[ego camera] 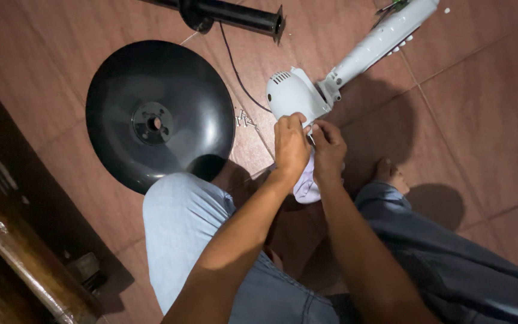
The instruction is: The person disassembles the rear housing of a white electric fan. They remove the rear grille and then unscrew and detach the motor housing from the fan stand, exposing the internal motor components.
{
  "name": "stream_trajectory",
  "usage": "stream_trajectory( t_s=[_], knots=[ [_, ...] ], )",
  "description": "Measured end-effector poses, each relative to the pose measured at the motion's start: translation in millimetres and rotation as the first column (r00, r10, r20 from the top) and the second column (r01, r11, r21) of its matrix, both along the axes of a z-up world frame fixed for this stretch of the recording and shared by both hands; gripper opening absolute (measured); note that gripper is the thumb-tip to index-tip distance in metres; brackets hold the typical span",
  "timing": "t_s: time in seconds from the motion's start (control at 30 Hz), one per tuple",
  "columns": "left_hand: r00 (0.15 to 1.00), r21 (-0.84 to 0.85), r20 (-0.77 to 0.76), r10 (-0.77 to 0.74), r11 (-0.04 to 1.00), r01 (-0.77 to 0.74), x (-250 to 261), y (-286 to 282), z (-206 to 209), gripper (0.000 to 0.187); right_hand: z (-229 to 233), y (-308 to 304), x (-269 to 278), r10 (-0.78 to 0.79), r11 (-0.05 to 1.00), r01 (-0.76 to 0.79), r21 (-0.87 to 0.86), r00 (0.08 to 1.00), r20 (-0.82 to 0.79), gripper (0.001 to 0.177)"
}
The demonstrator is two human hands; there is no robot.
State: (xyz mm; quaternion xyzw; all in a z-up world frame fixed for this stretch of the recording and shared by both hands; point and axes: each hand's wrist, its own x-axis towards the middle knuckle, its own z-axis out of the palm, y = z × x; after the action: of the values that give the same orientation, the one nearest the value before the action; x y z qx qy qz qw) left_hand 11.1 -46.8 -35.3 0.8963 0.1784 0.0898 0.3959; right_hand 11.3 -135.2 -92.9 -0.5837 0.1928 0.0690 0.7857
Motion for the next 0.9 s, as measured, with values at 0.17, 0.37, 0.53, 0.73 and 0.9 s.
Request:
stream_trajectory(
  t_s=[0.17, 0.37, 0.53, 0.73, 0.9],
  knots=[
    [1.000, 0.010, -0.008, 0.005, 1.000, -0.005, -1, 1, 4, 0.022, 0, -2, 1, 0.033, 0.999, -0.034, -0.035, 0.999, -0.018, 0.019],
    [1.000, 0.020, -0.017, 0.018, 1.000, -0.018, -2, -1, 8, 0.022, 4, -6, 9, 0.090, 0.996, -0.091, -0.024, 0.995, -0.037, 0.017],
    [0.999, 0.017, -0.019, 0.030, 0.999, -0.029, 0, -4, 4, 0.023, 12, -7, 13, 0.105, 0.994, -0.103, 0.033, 0.992, -0.065, 0.012],
    [1.000, 0.031, 0.005, 0.020, 0.999, -0.020, 2, -4, 0, 0.024, 11, -2, 17, 0.086, 0.995, -0.084, 0.044, 0.995, -0.045, 0.007],
    [0.999, 0.039, 0.037, 0.030, 0.999, -0.031, 3, -3, -6, 0.025, 1, 0, 16, 0.090, 0.994, -0.088, 0.061, 0.996, -0.027, 0.006]
  ],
)
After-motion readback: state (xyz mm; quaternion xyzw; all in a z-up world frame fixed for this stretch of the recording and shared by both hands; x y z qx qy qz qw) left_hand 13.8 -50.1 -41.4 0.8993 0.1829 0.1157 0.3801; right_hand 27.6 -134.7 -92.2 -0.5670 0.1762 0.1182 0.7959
